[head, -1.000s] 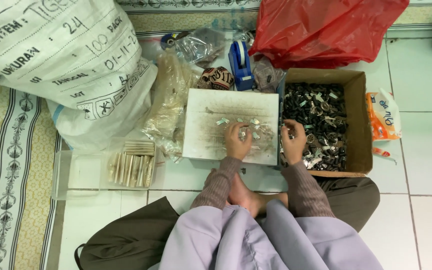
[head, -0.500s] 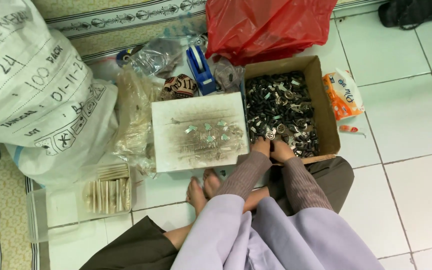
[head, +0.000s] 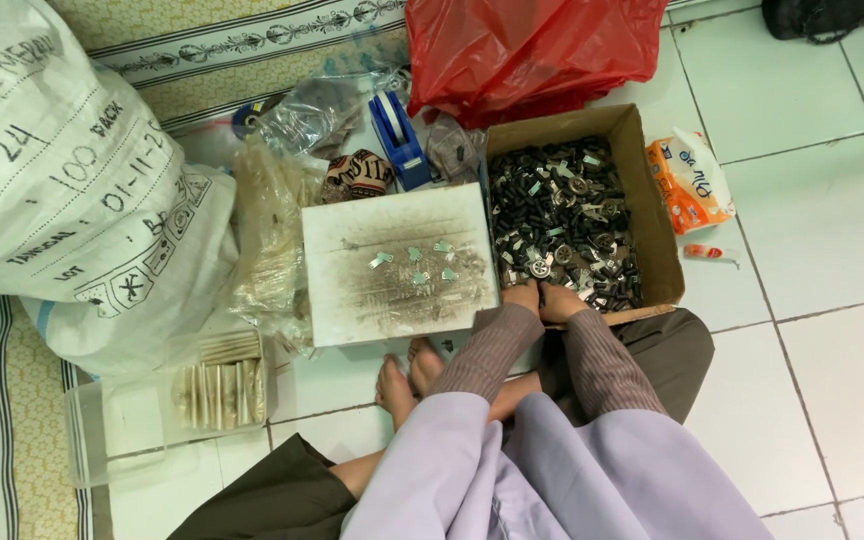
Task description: Sorting and arranging small metal parts from a cardboard box onto a white board on the floor.
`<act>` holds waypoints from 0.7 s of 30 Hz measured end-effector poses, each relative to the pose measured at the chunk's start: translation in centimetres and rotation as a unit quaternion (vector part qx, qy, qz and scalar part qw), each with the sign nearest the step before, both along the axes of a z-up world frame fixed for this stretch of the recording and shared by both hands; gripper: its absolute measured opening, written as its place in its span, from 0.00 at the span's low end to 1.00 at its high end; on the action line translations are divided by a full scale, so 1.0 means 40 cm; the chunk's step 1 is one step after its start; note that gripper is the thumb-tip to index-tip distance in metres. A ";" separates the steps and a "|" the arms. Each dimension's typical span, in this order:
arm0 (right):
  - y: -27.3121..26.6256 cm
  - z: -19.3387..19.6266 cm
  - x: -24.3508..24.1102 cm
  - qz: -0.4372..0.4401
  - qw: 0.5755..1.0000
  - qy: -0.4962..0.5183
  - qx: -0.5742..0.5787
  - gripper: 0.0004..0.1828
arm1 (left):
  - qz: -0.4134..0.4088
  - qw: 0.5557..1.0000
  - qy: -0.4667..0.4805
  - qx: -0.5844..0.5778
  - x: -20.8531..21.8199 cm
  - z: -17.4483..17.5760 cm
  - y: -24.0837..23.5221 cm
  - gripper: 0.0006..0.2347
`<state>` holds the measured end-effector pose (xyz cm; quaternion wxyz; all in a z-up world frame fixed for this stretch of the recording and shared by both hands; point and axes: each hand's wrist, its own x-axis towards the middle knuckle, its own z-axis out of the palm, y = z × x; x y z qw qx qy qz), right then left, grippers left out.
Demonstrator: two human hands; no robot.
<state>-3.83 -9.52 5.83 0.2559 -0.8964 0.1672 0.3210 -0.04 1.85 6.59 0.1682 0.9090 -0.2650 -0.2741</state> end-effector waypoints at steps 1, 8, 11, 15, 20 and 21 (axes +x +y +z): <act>-0.001 -0.008 0.000 -0.001 1.000 0.000 0.000 0.29 | -0.001 1.000 0.000 0.000 0.003 -0.005 -0.003 0.13; -0.017 -0.063 -0.004 -0.003 1.000 0.007 0.004 0.25 | 0.023 0.998 0.050 -0.030 0.010 -0.033 -0.010 0.17; -0.020 -0.076 0.000 -0.018 1.000 -0.009 0.011 0.22 | 0.033 0.996 0.069 -0.041 0.017 -0.044 -0.012 0.18; -0.012 -0.027 0.009 -0.079 0.992 -0.097 0.008 0.20 | 0.048 0.992 0.098 -0.057 0.029 -0.059 -0.017 0.20; -0.027 0.035 -0.010 -0.311 0.890 -0.263 0.204 0.14 | 0.205 0.929 0.172 -0.254 0.060 0.063 0.009 0.15; -0.027 0.044 -0.011 -0.414 0.805 -0.281 0.319 0.13 | 0.271 0.882 0.214 -0.320 0.066 0.058 0.008 0.15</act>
